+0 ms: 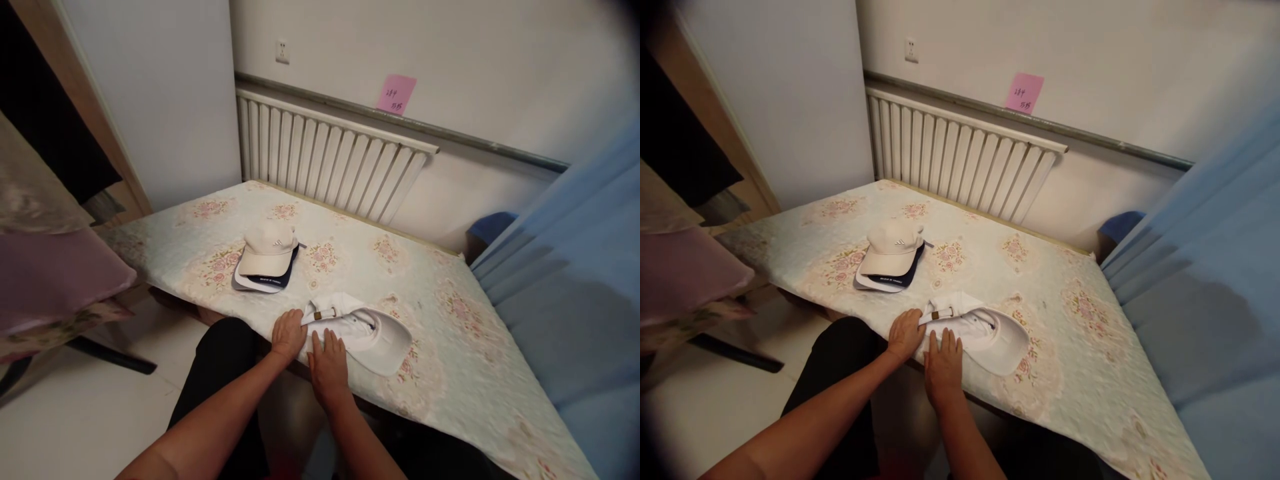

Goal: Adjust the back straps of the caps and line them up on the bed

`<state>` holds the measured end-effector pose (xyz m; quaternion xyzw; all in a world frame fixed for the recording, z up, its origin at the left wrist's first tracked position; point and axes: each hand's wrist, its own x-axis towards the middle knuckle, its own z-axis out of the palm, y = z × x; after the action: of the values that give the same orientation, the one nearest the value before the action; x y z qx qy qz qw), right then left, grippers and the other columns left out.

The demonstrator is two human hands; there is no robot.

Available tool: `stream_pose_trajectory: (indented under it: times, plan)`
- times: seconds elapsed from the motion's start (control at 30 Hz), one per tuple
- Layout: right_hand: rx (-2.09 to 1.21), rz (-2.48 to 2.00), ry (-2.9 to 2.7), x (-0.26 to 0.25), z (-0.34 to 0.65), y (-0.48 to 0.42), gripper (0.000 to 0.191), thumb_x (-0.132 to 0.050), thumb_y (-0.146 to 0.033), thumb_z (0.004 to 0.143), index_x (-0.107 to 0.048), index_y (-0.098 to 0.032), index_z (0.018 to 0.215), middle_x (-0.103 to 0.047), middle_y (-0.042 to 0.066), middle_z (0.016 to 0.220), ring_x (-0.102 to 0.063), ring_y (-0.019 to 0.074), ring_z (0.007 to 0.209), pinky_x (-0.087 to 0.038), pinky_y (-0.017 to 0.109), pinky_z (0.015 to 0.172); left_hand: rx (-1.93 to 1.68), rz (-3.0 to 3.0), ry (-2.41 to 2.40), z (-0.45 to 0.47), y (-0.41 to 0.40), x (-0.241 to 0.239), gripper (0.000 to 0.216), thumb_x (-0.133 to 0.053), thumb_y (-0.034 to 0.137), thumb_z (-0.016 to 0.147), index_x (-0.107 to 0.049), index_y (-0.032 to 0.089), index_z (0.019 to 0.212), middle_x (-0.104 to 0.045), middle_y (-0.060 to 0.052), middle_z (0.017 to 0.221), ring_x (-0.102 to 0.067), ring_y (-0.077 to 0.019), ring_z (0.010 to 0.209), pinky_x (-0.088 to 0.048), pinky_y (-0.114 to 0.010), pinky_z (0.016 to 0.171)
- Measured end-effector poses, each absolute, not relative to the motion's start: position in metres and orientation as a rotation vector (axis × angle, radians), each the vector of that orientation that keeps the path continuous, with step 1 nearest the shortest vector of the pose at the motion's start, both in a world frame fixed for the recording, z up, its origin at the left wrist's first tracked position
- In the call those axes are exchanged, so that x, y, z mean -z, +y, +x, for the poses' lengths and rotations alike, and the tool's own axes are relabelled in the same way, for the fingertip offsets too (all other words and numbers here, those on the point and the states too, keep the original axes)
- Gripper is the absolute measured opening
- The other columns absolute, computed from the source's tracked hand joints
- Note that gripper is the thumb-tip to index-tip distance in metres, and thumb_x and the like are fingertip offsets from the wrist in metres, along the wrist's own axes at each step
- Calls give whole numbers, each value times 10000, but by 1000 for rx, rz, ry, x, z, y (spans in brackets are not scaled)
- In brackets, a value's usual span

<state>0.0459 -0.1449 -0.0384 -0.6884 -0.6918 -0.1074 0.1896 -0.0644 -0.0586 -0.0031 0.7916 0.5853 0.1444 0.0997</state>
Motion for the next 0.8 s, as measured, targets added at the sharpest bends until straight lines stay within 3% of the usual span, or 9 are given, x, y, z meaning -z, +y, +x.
stream_pose_trajectory:
  times: [0.2, 0.63, 0.8]
  plan:
    - [307, -1983, -1971, 27, 39, -142, 460, -567, -290, 821, -516, -182, 1265, -541, 232, 1248, -495, 375, 1145, -337, 587, 941, -415, 2327, 1725, -65, -60, 2, 115, -463, 235, 849, -550, 199, 915, -595, -63, 962, -506, -224, 967, -355, -337, 864]
    - [353, -1866, -1966, 46, 47, -148, 387, -503, -280, 860, -543, -158, 1226, -522, 211, 1286, -434, 337, 1241, -317, 541, 1007, -477, 2372, 1702, -66, -59, 7, 97, -463, 216, 836, -541, 201, 892, -582, -63, 940, -503, -226, 943, -352, -341, 855]
    - [301, -1823, -1924, 45, 54, -148, 337, -450, -156, 863, -578, -167, 1174, -554, 169, 1256, -457, 293, 1219, -322, 496, 1007, -504, 2388, 1696, -67, -59, 11, 77, -468, 216, 830, -530, 203, 874, -577, -62, 924, -499, -229, 929, -350, -344, 839]
